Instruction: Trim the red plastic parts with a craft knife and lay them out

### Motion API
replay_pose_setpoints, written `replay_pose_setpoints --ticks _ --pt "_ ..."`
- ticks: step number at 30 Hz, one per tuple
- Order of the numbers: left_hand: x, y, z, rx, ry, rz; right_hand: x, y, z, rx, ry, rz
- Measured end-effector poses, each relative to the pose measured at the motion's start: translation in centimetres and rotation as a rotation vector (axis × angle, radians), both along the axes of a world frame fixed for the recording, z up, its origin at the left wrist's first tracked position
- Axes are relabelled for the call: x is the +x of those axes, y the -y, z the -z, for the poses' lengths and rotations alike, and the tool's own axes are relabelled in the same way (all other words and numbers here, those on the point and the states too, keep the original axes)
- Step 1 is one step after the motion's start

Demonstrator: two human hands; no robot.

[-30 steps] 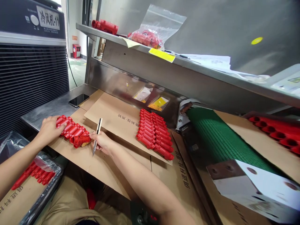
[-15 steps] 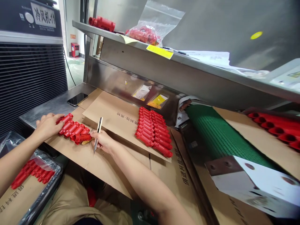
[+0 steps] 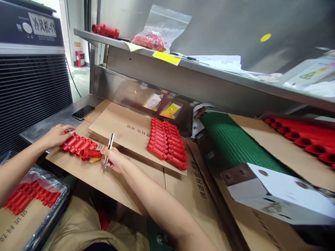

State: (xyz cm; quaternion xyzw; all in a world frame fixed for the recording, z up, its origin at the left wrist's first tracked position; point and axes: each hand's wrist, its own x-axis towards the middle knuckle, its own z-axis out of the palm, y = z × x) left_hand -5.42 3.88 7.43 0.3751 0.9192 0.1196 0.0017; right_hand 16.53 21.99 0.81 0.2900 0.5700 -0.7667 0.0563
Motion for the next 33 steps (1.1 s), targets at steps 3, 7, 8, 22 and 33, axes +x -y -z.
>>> replay_pose_setpoints --ticks 3,7,8,22,33 --pt "0.9 1.8 0.4 0.043 -0.003 -0.029 -0.6 0.2 -0.1 0.024 0.016 0.012" --pt "2.1 2.9 1.5 0.062 -0.031 -0.113 -1.5 0.5 -0.3 0.052 0.023 0.013" --pt "2.3 2.9 1.7 0.061 -0.034 -0.117 -1.7 0.6 -0.3 0.057 0.024 0.011" --pt "7.4 3.4 -0.5 0.175 -0.115 -0.17 1.0 1.1 -2.7 0.241 -0.051 -0.005" --pt "29.4 4.7 2.8 0.557 1.087 -0.141 21.8 6.3 -2.8 0.841 -0.483 0.186"
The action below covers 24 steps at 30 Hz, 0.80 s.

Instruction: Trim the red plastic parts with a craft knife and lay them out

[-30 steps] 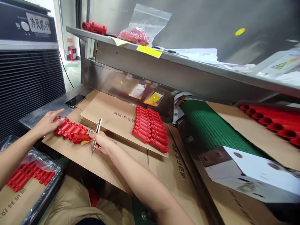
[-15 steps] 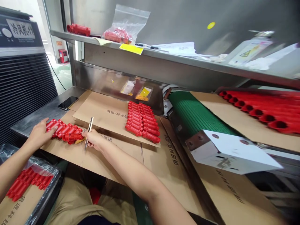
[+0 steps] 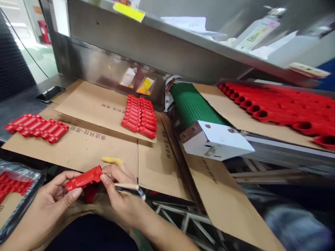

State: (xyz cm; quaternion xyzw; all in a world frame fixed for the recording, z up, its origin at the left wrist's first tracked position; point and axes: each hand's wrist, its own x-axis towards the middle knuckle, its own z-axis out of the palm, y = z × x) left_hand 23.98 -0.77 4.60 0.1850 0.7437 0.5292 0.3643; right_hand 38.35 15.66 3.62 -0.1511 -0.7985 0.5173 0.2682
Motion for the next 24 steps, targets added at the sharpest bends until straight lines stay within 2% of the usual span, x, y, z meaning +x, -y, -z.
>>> replay_pose_setpoints --ticks 2,4,7,10,14,17,19,21,24 --pt "1.9 -0.5 0.3 0.041 0.064 -0.042 2.2 0.9 1.3 -0.013 0.03 0.064" --pt "2.9 -0.7 0.7 0.049 0.11 -0.045 3.5 1.8 2.7 -0.159 0.057 0.103" --pt "3.2 -0.8 1.7 0.055 0.079 -0.009 4.3 2.9 4.6 -0.455 0.047 0.155" --pt "2.8 -0.8 2.6 0.041 0.011 0.049 4.4 3.7 6.1 -0.584 -0.008 0.194" --pt "2.7 -0.6 3.0 0.054 -0.121 0.035 4.5 4.1 7.2 -0.514 -0.03 0.246" --pt "2.9 -0.4 3.1 0.162 -0.267 0.017 4.5 4.1 7.5 -0.453 0.005 0.264" --pt "3.1 -0.5 3.1 0.22 -0.188 -0.054 4.3 4.1 7.5 -0.446 0.01 0.233" --pt "3.2 -0.9 3.1 0.242 -0.008 -0.146 3.9 4.2 7.3 -0.358 -0.027 0.184" --pt "3.5 -1.9 2.9 0.292 0.173 -0.259 2.8 4.3 6.8 -0.033 -0.167 0.126"
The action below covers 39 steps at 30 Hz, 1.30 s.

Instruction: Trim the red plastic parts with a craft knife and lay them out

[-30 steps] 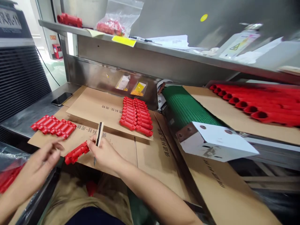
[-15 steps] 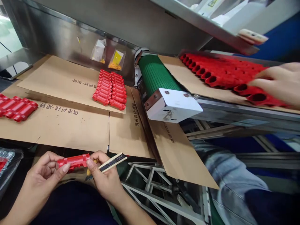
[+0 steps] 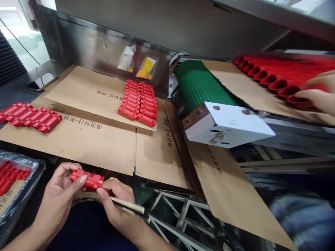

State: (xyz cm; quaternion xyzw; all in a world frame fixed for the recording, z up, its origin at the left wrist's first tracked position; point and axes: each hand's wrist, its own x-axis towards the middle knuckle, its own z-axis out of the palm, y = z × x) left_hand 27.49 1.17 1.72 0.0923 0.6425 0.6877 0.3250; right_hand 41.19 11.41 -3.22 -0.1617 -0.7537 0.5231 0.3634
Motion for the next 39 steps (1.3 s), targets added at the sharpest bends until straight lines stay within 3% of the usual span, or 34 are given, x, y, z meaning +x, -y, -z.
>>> replay_pose_setpoints --ticks 3,5,7,11,20,39 --pt "0.1 -0.5 -0.6 0.009 0.153 -0.048 -0.9 -0.3 -0.6 0.292 -0.115 -0.093" --pt "-0.2 -0.2 -1.0 0.004 0.236 -0.022 -0.9 -1.0 -1.2 0.335 -0.16 -0.213" --pt "-0.7 0.4 -1.4 0.02 0.258 -0.011 -0.2 -1.8 -2.0 0.298 -0.166 -0.297" --pt "-1.4 1.3 -1.7 0.031 0.231 -0.004 1.5 -2.7 -2.9 0.248 -0.16 -0.295" --pt "-1.1 0.5 -1.4 0.027 0.258 0.055 -0.3 -1.5 -1.0 0.152 -0.322 -0.24" --pt "-1.1 0.8 -1.8 0.022 0.32 0.067 0.2 -1.5 -2.1 0.093 -0.272 -0.244"
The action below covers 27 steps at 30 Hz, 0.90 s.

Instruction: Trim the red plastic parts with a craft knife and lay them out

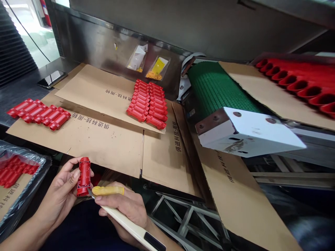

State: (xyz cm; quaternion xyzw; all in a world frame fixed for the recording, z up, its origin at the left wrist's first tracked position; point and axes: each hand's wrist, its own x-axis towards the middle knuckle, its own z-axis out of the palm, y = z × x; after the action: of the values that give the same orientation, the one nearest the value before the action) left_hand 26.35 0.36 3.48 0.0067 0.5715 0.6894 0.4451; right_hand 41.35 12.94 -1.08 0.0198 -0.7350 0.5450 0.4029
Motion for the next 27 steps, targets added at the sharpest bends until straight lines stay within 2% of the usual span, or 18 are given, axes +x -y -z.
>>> replay_pose_setpoints --ticks 8,13,15,18,20,23,27 --pt "0.1 0.1 0.5 0.019 0.004 -0.01 -0.2 -0.4 -0.3 0.051 0.03 -0.014" --pt "0.2 -0.1 0.5 0.001 0.027 -0.016 -0.2 -1.0 -0.2 0.255 0.096 -0.063" --pt "0.2 -0.1 0.4 -0.012 0.033 -0.021 0.0 -1.1 0.2 0.17 0.086 -0.023" --pt "0.0 -0.2 0.5 -0.011 0.041 -0.01 0.2 -1.1 0.6 -0.057 0.005 0.108" --pt "-0.2 -0.3 0.7 -0.008 0.092 0.03 0.1 -0.9 0.6 -0.119 -0.029 0.047" --pt "-0.5 -0.5 0.8 -0.031 0.21 0.107 -0.2 -0.6 0.2 -0.045 -0.065 -0.126" --pt "-0.5 -0.7 0.7 -0.05 0.28 0.158 -0.4 -0.4 -0.4 -0.032 -0.014 -0.197"
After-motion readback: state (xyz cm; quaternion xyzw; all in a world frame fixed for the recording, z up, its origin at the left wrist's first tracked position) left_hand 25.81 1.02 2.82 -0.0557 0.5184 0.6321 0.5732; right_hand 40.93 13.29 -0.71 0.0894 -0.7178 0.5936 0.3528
